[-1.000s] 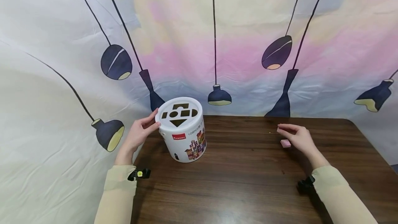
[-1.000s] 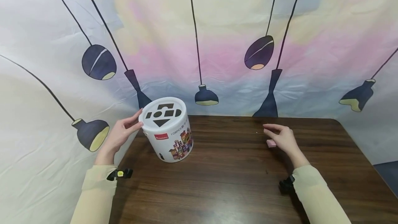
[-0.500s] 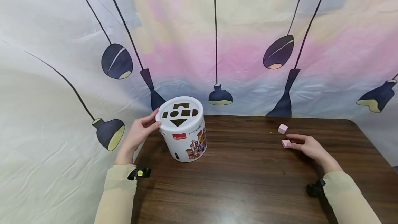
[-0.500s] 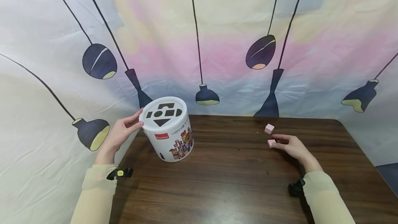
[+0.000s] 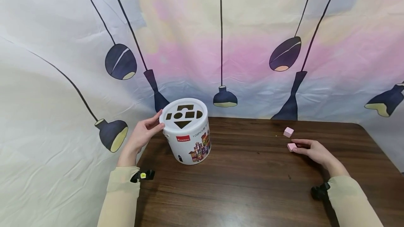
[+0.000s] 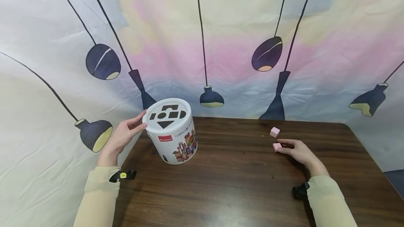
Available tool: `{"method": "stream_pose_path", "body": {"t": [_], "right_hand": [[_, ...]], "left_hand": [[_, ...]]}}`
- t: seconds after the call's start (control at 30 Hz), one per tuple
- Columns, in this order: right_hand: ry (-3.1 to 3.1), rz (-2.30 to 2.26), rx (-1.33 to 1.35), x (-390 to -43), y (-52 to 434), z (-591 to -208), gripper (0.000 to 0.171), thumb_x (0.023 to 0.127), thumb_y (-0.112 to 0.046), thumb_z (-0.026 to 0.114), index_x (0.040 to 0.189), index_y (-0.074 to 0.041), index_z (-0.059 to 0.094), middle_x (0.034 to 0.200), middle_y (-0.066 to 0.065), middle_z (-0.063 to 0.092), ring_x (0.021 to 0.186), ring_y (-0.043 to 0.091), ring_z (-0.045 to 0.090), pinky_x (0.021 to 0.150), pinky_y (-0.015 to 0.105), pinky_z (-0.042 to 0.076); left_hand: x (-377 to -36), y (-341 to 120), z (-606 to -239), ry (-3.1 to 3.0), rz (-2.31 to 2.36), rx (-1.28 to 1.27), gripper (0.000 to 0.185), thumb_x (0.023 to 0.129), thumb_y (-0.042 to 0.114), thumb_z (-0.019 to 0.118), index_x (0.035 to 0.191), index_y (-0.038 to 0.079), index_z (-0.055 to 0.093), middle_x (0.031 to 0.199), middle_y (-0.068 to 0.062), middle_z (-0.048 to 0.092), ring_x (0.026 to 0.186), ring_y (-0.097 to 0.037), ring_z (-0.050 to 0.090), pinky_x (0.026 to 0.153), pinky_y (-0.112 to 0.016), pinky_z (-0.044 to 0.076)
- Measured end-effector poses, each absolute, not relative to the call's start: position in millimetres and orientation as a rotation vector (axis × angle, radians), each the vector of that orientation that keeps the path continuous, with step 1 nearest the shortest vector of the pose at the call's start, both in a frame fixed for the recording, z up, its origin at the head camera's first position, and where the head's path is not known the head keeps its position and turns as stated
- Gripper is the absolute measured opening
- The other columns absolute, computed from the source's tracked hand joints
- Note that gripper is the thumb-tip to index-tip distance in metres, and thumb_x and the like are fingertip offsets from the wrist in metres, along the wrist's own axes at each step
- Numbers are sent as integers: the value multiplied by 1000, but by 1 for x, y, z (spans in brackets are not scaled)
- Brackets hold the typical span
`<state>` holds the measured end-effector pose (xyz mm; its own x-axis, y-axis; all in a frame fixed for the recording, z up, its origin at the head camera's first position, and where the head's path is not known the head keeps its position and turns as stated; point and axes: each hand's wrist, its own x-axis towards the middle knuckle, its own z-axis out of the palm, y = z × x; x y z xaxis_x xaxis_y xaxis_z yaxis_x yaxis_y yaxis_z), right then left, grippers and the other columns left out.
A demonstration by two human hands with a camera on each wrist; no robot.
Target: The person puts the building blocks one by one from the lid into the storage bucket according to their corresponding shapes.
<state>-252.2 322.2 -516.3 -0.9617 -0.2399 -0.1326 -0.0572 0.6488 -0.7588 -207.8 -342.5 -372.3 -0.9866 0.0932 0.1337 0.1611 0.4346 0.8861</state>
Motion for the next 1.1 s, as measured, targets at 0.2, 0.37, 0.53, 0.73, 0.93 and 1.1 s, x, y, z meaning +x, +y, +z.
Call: {"method": "stream_pose_path", "body": {"t": [0.2,0.37,0.53,0.73,0.93,1.1], "right_hand": [[2642,-1247,-264,-253,319,-516,65,102,-36,76,151,3,58,152,36,51,139,51,47,105,57,47],[2647,-1245,-261,-253,317,-516,61,103,-35,75,149,3,60,152,36,51,139,52,47,105,61,45],[2656,-1243,-243,-253,317,-518,59,103,-35,75,146,4,63,147,33,56,133,47,52,101,48,49],[2668,-1268,-254,-254,318,-520,53,101,-31,78,139,5,66,135,27,65,115,28,60,83,23,50],[2654,-1306,-235,-254,321,-522,50,100,-27,80,135,6,64,126,22,67,106,21,61,80,23,51],[2639,-1342,-218,-252,324,-523,47,100,-26,79,130,6,63,122,19,69,102,16,62,79,23,51]], "left_hand": [[-207,-344,-373,-2582,-1626,-218,64,105,28,73,162,19,47,165,-2,45,150,-27,46,112,-24,45],[-206,-345,-373,-2592,-1608,-202,64,105,30,73,163,20,47,165,-1,45,152,-25,43,116,-34,43],[-206,-344,-374,-2586,-1620,-212,64,106,29,72,163,20,46,165,-1,45,152,-25,42,115,-31,43],[-207,-344,-374,-2586,-1627,-217,64,106,29,72,163,20,46,166,-2,44,153,-26,42,117,-35,42],[-207,-343,-374,-2583,-1631,-218,63,106,28,72,163,19,46,165,-3,44,152,-27,43,114,-29,44],[-208,-342,-374,-2573,-1651,-240,63,106,25,71,163,16,45,166,-4,44,152,-27,42,109,-19,45]]}}
